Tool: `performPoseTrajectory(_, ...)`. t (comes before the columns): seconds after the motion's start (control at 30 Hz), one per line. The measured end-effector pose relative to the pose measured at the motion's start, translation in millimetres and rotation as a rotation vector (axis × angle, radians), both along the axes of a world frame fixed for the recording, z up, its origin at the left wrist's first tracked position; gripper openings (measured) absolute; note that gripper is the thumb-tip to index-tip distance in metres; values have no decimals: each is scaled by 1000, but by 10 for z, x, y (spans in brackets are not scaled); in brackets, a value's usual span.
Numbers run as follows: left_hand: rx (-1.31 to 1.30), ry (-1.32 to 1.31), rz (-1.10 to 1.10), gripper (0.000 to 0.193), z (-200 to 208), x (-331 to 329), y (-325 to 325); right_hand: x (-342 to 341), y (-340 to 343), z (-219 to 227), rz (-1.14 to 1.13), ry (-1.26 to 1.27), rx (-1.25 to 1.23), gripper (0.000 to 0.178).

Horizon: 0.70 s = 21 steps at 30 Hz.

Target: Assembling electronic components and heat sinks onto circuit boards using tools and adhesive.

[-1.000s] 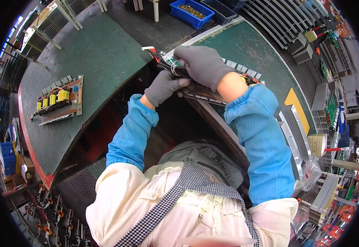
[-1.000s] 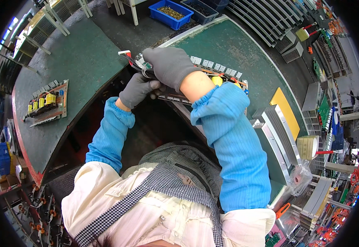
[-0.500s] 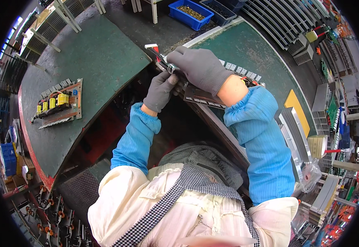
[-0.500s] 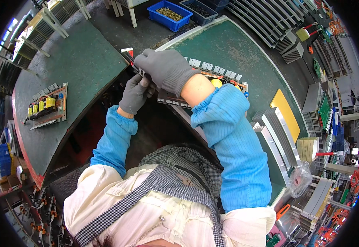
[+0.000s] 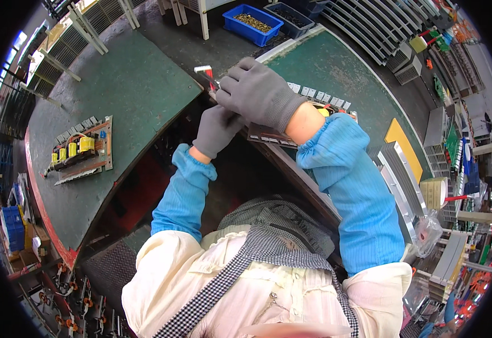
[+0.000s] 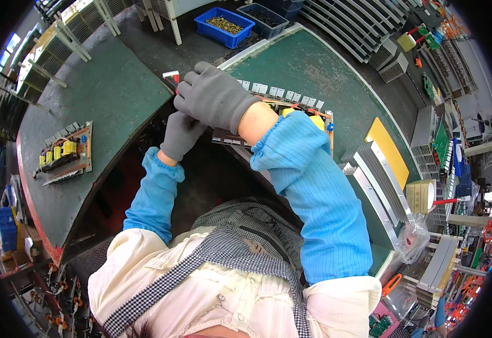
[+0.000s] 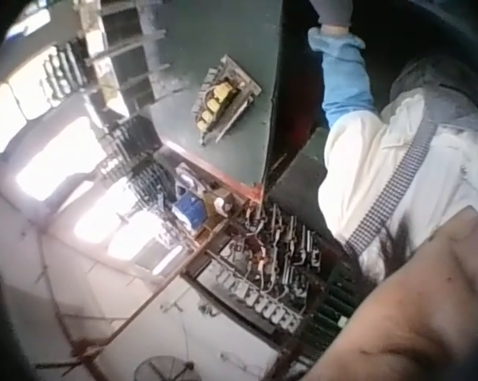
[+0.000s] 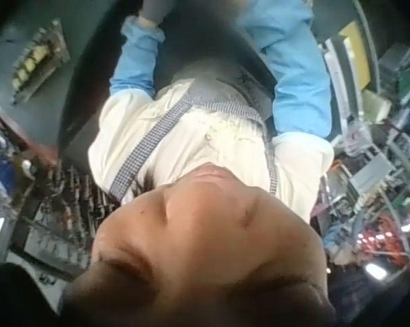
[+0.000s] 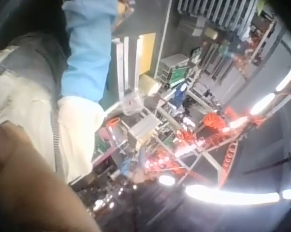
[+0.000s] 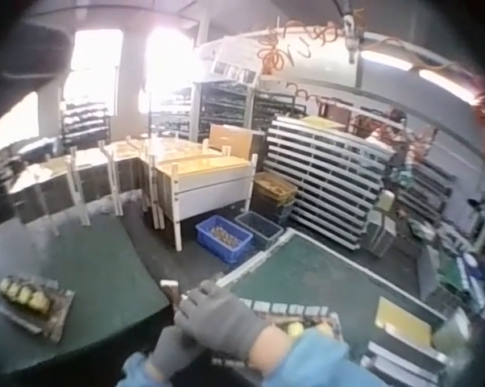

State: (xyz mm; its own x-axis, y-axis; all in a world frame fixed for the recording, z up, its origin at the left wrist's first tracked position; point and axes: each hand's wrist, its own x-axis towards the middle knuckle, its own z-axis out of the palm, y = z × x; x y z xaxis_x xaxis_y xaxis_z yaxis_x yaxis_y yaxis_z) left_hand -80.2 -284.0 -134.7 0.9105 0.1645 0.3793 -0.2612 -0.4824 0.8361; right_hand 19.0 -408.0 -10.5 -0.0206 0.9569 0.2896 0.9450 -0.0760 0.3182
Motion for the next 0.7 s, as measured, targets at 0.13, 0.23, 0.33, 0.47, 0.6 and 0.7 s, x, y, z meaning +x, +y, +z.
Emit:
performPoseTrajectory(0.13, -417, -39, 46, 15, -343, -127, 6, -303, -92, 250, 59, 129, 30, 19)
performPoseTrajectory(0.23, -723, 107, 26, 22, -457, 4, -2, -698, -190, 273, 116, 381, 65, 15)
performPoseTrajectory(0.33, -1293, -89, -217, 18, -126, -14, -175, -576, -381, 403, 85, 455, 250, 15)
performPoseTrajectory(0.47, -1865, -17, -260, 9, -209, -63, -50, -36, -812, 329, -466, 565, 362, 24)
performPoseTrajectory(0.6, -2015, 107, -41, 13, -387, -20, -102, 0, -894, 72, -521, 472, 66, 27)
performPoseTrajectory(0.7, -1854, -13, -54, 24, -285, 138, -41, -31, -836, -2, -492, 269, -2, 29)
